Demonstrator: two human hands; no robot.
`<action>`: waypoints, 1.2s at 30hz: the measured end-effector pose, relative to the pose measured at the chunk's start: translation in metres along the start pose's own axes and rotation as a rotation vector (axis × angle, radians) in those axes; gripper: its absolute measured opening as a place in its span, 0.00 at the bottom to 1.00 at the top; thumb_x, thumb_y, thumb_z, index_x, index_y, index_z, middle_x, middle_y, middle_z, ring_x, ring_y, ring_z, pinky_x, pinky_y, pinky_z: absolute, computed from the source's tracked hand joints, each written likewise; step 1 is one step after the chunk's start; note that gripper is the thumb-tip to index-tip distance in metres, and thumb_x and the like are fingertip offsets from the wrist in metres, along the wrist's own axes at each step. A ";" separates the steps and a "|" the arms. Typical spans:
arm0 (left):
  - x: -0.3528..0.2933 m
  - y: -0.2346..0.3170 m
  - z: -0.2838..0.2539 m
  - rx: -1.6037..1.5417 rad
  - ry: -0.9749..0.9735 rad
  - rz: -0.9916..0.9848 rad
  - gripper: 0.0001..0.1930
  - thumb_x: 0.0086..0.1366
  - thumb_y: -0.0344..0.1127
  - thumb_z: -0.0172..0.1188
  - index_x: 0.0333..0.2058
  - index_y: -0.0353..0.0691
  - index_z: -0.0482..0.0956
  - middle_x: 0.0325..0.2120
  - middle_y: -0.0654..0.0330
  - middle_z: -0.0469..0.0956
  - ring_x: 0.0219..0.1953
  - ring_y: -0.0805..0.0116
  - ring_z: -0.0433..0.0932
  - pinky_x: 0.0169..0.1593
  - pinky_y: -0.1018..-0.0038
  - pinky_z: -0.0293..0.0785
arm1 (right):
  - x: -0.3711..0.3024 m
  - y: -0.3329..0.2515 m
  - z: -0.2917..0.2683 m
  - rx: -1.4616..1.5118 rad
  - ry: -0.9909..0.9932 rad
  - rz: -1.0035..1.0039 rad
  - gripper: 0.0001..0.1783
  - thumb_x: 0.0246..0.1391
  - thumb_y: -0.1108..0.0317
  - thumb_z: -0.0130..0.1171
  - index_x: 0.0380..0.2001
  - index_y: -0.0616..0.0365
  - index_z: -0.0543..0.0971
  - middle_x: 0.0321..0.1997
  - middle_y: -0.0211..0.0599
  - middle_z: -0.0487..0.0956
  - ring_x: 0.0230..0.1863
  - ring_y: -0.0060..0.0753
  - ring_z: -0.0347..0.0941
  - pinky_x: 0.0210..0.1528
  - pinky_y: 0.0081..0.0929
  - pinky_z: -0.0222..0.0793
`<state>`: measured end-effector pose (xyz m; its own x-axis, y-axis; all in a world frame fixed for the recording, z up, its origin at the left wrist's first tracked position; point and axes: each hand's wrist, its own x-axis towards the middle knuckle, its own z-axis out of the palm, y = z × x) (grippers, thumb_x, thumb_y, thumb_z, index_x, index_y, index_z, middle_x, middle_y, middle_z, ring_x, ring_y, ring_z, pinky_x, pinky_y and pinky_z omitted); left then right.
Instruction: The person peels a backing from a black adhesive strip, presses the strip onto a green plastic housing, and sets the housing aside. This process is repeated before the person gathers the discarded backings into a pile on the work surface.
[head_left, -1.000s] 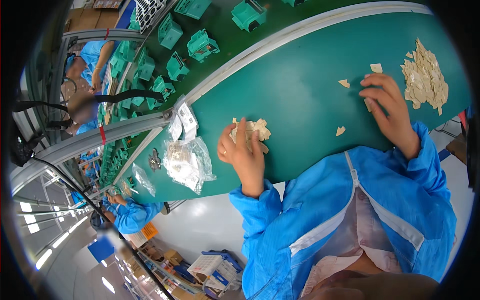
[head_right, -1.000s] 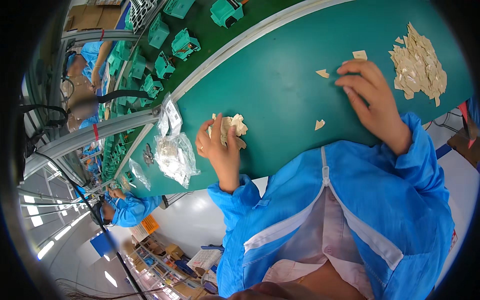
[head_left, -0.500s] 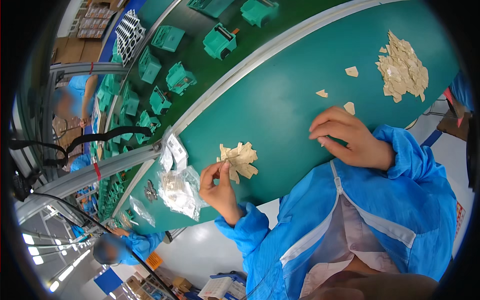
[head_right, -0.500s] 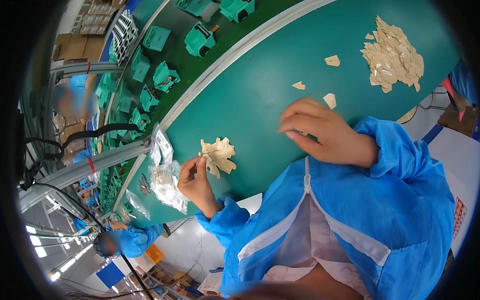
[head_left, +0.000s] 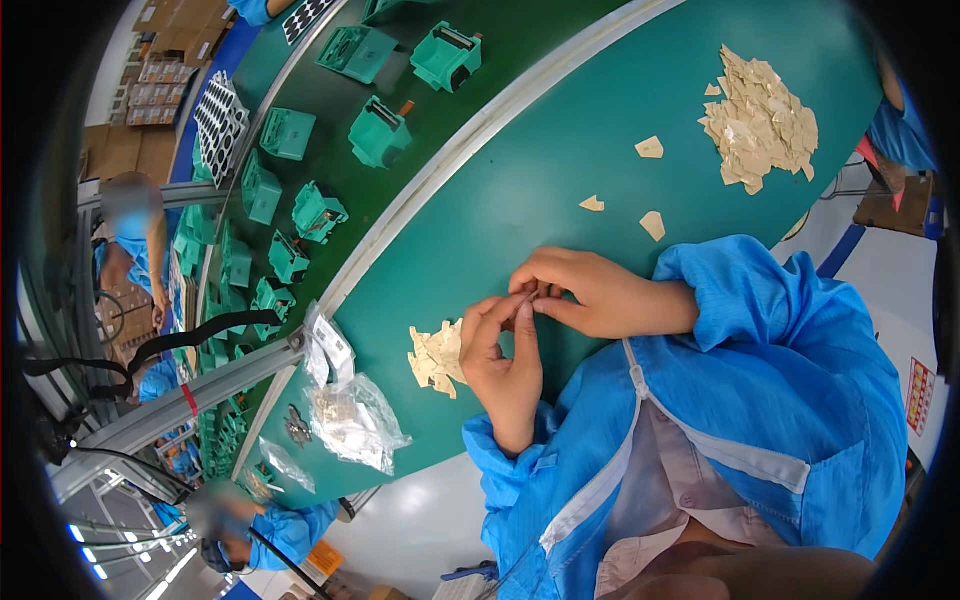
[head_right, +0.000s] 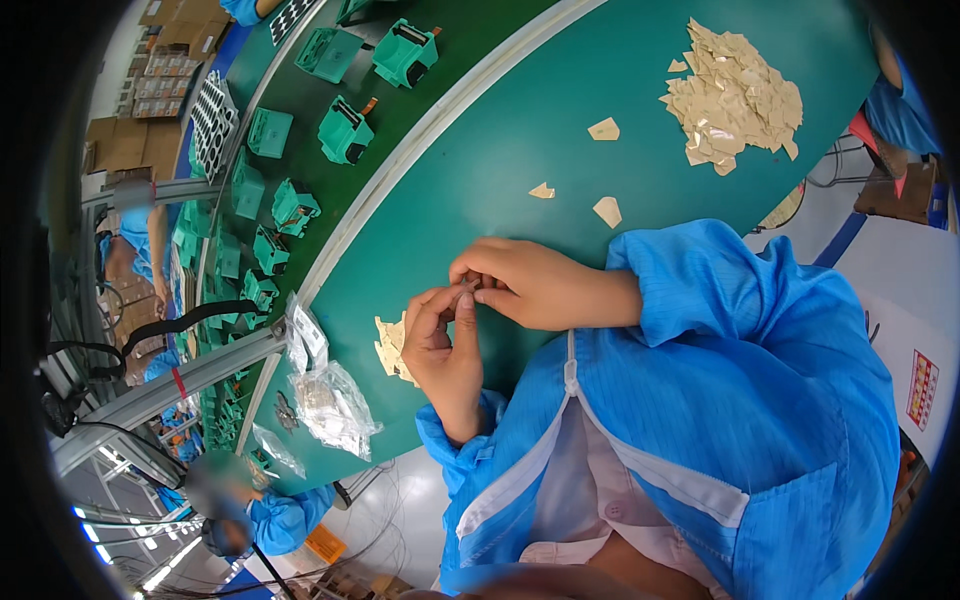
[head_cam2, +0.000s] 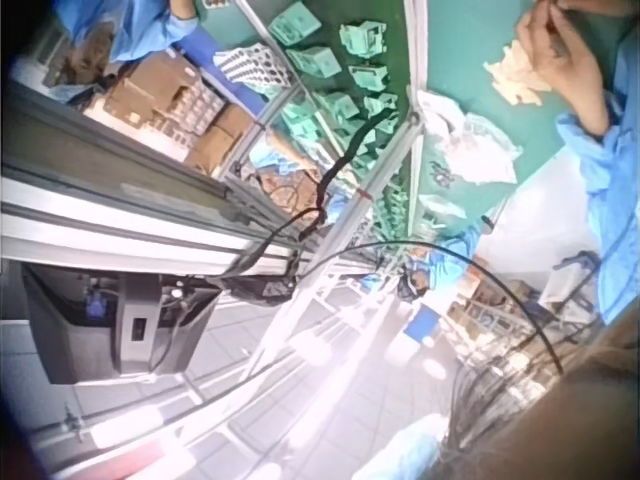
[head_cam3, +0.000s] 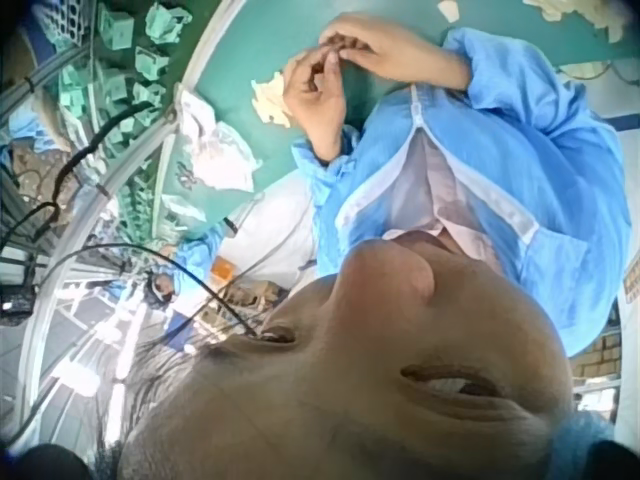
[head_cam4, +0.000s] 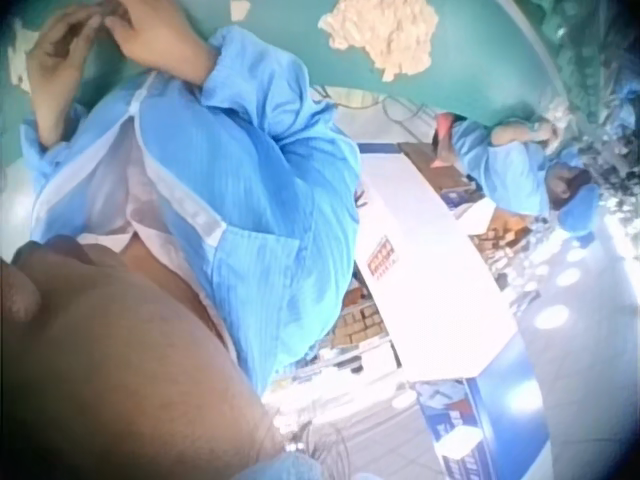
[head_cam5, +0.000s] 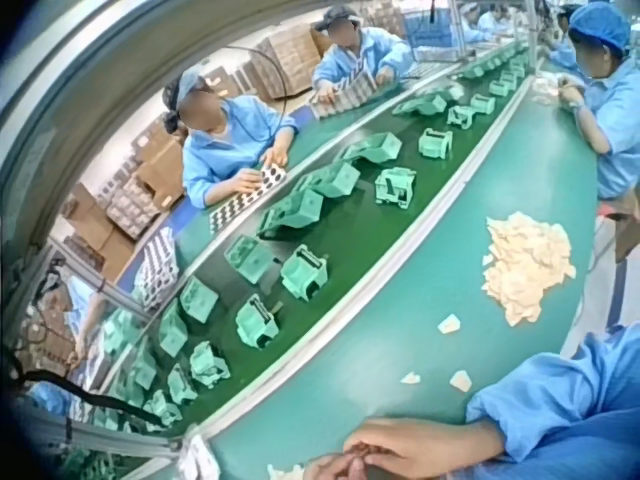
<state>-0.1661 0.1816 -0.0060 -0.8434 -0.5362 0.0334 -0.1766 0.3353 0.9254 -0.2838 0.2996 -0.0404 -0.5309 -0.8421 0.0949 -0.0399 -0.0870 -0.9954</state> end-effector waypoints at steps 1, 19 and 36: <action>0.002 0.002 0.001 0.023 0.008 -0.029 0.06 0.65 0.20 0.60 0.41 0.30 0.81 0.40 0.58 0.76 0.41 0.70 0.78 0.45 0.77 0.76 | 0.001 0.003 0.002 0.000 0.003 0.001 0.13 0.55 0.77 0.57 0.45 0.60 0.74 0.43 0.42 0.74 0.40 0.38 0.75 0.43 0.33 0.73; -0.013 -0.005 -0.023 -0.329 0.122 -0.205 0.09 0.64 0.19 0.61 0.44 0.30 0.78 0.39 0.57 0.80 0.37 0.74 0.79 0.42 0.80 0.75 | 0.001 -0.024 -0.002 -0.353 0.121 -0.290 0.10 0.53 0.76 0.63 0.39 0.59 0.79 0.40 0.39 0.75 0.40 0.41 0.73 0.42 0.33 0.70; -0.010 0.005 0.015 -0.149 0.032 -0.025 0.08 0.61 0.18 0.64 0.40 0.29 0.82 0.38 0.58 0.78 0.33 0.76 0.76 0.37 0.81 0.73 | -0.015 -0.021 -0.015 -0.653 0.157 -0.356 0.07 0.49 0.72 0.63 0.32 0.57 0.77 0.34 0.34 0.74 0.35 0.39 0.72 0.39 0.34 0.67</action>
<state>-0.1661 0.2004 -0.0071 -0.8228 -0.5680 0.0191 -0.1183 0.2042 0.9718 -0.2883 0.3219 -0.0214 -0.5045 -0.7323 0.4575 -0.6985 0.0347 -0.7148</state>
